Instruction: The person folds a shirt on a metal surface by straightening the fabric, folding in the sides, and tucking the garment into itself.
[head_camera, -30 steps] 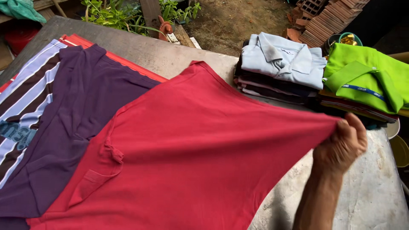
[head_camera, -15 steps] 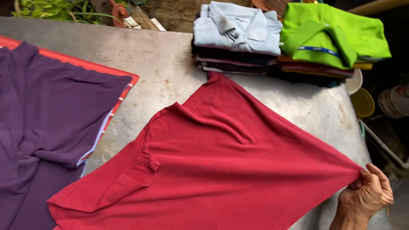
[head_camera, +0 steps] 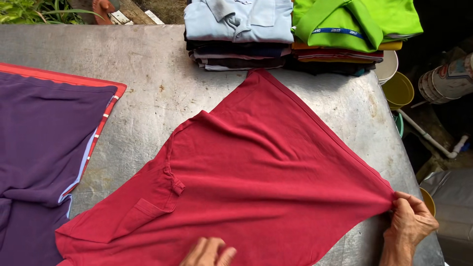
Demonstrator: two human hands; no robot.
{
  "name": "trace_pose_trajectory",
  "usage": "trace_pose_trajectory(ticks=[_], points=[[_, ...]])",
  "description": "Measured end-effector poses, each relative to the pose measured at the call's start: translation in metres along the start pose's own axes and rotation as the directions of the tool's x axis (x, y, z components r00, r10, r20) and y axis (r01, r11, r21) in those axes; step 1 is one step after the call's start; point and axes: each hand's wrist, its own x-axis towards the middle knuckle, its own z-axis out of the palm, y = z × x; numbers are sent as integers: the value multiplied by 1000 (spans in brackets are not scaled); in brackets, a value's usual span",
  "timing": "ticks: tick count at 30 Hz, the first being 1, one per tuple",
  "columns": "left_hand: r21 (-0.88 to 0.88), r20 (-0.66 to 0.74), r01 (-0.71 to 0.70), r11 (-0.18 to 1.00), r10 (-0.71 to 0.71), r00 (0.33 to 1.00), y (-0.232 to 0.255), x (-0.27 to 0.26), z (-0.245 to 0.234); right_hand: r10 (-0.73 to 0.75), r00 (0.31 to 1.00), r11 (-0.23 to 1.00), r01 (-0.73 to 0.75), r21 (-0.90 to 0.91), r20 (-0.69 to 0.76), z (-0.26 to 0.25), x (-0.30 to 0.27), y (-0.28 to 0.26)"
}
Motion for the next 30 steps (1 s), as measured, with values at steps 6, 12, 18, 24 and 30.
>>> trace_pose_trajectory(ticks=[6, 12, 18, 24, 30], points=[[220, -195, -36, 975, 80, 978, 32, 89, -77, -112, 994, 975, 106, -197, -20, -8, -7, -7], [288, -358, -112, 951, 215, 909, 13, 104, -65, -73, 995, 896, 36, -443, -66, -30, -5, -6], [333, -316, -48, 942, 159, 935, -4, 118, -66, -255, 959, 623, 257, -739, 119, -30, 1, -24], [324, -393, -91, 942, 221, 892, 2, 161, -90, -507, 664, 716, 679, -160, 549, 65, -21, -147], [241, -443, -48, 969, 154, 883, -23, 191, -101, -740, 253, 556, 752, 355, 624, 180, -11, -180]])
